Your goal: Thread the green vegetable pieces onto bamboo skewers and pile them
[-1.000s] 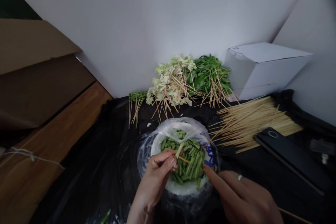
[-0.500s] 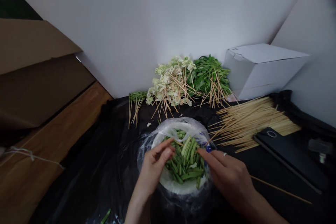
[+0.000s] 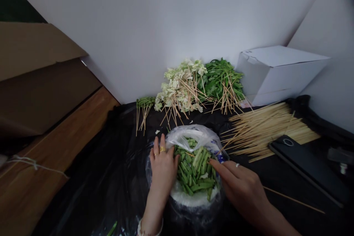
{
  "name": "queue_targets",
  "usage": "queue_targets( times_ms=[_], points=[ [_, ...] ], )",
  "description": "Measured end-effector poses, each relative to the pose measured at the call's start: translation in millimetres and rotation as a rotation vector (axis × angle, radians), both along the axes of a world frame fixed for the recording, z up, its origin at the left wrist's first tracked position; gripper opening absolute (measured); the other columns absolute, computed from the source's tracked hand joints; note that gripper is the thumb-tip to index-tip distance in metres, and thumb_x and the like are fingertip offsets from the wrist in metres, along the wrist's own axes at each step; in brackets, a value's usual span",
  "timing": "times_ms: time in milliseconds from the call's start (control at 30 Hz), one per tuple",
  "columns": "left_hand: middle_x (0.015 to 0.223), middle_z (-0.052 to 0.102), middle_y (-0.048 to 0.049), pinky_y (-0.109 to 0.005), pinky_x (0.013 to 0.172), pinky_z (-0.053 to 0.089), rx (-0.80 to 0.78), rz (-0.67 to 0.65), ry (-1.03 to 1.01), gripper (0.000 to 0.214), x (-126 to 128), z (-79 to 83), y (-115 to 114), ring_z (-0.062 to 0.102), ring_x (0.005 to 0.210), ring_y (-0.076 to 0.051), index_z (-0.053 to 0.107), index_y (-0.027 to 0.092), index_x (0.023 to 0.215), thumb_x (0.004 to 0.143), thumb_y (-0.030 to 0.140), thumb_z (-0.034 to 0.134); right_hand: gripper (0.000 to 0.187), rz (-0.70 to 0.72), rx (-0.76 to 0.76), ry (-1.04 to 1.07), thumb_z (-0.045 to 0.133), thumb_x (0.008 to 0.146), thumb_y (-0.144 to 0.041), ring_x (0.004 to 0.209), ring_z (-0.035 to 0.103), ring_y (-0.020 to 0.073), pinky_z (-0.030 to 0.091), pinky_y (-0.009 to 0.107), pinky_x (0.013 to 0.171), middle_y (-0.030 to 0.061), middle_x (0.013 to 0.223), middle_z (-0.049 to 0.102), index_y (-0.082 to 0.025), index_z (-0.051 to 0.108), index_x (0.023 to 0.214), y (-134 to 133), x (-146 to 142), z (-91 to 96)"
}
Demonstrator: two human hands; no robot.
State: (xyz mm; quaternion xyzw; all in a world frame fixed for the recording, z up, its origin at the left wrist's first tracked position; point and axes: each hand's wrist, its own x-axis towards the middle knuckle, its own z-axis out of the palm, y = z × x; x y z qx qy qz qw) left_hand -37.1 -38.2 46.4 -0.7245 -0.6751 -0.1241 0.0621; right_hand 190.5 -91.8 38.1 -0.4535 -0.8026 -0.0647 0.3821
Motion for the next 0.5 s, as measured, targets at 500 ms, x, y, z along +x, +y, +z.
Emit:
queue_targets(
  times_ms=[500],
  points=[
    [0.147,0.049,-0.013,-0.059,0.109,0.032,0.118,-0.073,-0.494,0.015,-12,11.3,-14,0.032,0.142,-0.036,0.076,0.022,0.083,0.083,0.018,0.061,0.037,0.03,-0.002,0.0,0.04,0.09,-0.004,0.066,0.06,0.0136,0.048,0.027,0.061,0.0042,0.082,0.066,-0.014,0.062,0.118,-2,1,0.3]
  ],
)
